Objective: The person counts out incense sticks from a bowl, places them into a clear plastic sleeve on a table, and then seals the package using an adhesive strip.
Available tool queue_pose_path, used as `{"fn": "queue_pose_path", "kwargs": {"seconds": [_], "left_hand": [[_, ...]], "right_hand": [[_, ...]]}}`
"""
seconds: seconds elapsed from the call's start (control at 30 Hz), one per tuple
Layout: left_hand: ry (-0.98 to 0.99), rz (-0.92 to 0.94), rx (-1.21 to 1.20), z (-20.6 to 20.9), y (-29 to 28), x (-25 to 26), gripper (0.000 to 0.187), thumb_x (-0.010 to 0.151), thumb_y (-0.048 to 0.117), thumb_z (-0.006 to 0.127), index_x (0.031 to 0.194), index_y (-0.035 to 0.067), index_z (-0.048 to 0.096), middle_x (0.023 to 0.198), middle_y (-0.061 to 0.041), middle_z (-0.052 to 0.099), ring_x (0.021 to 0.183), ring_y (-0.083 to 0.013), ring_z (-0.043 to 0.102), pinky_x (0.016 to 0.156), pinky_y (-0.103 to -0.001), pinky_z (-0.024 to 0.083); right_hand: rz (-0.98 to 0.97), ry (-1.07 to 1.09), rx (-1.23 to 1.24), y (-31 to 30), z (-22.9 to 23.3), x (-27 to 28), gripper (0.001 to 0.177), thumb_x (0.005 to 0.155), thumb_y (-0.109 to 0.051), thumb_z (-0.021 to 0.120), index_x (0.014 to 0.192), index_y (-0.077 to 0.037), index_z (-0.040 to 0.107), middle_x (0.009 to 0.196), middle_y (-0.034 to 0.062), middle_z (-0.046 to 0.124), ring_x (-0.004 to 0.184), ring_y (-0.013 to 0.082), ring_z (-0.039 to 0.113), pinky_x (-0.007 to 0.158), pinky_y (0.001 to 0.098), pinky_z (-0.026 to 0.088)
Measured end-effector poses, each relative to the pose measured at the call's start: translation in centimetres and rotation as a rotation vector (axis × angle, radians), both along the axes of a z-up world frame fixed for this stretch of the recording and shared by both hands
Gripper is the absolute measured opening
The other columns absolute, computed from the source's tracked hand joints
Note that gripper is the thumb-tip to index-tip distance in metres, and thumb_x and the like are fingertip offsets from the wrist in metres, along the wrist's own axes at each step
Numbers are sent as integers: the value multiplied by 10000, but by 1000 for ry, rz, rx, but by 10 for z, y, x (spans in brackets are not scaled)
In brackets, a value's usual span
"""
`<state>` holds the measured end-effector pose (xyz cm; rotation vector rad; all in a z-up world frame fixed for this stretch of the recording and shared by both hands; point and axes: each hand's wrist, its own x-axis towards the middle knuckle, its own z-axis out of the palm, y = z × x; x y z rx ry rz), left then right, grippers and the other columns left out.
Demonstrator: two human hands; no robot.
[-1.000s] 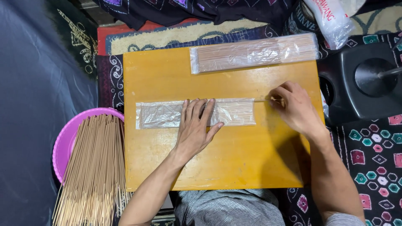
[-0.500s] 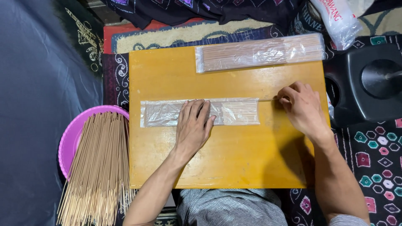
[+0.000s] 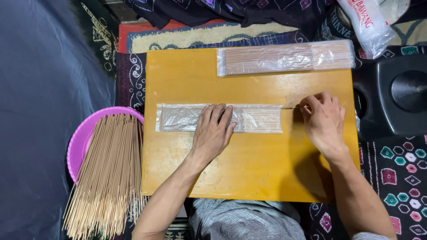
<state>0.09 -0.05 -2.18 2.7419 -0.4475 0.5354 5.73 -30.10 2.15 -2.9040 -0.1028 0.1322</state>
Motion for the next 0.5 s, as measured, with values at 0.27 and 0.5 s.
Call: {"fn": "queue_pose_path", "kwargs": {"seconds": [0.27, 0.5], "left_hand": [[-9, -18, 35, 0, 2, 2, 474, 1032, 408, 530, 1371, 84, 600, 1265, -144, 589, 1265, -323, 523, 1170, -494, 370], [-6, -39, 44, -1, 2, 3, 468, 1036, 401, 515, 1369, 82, 594, 1256, -146, 582, 1265, -327, 515, 1165, -504, 362]], "right_hand": [[87, -80, 76, 27, 7, -14, 178, 1019, -181, 640, 1194, -163, 664, 1208, 92, 546, 1161, 326, 560, 943, 467, 489], [273, -358, 374, 47, 7, -22, 236, 997, -39, 655, 1227, -20, 607, 1203, 201, 525, 1118, 447, 581, 931, 515, 516]]}}
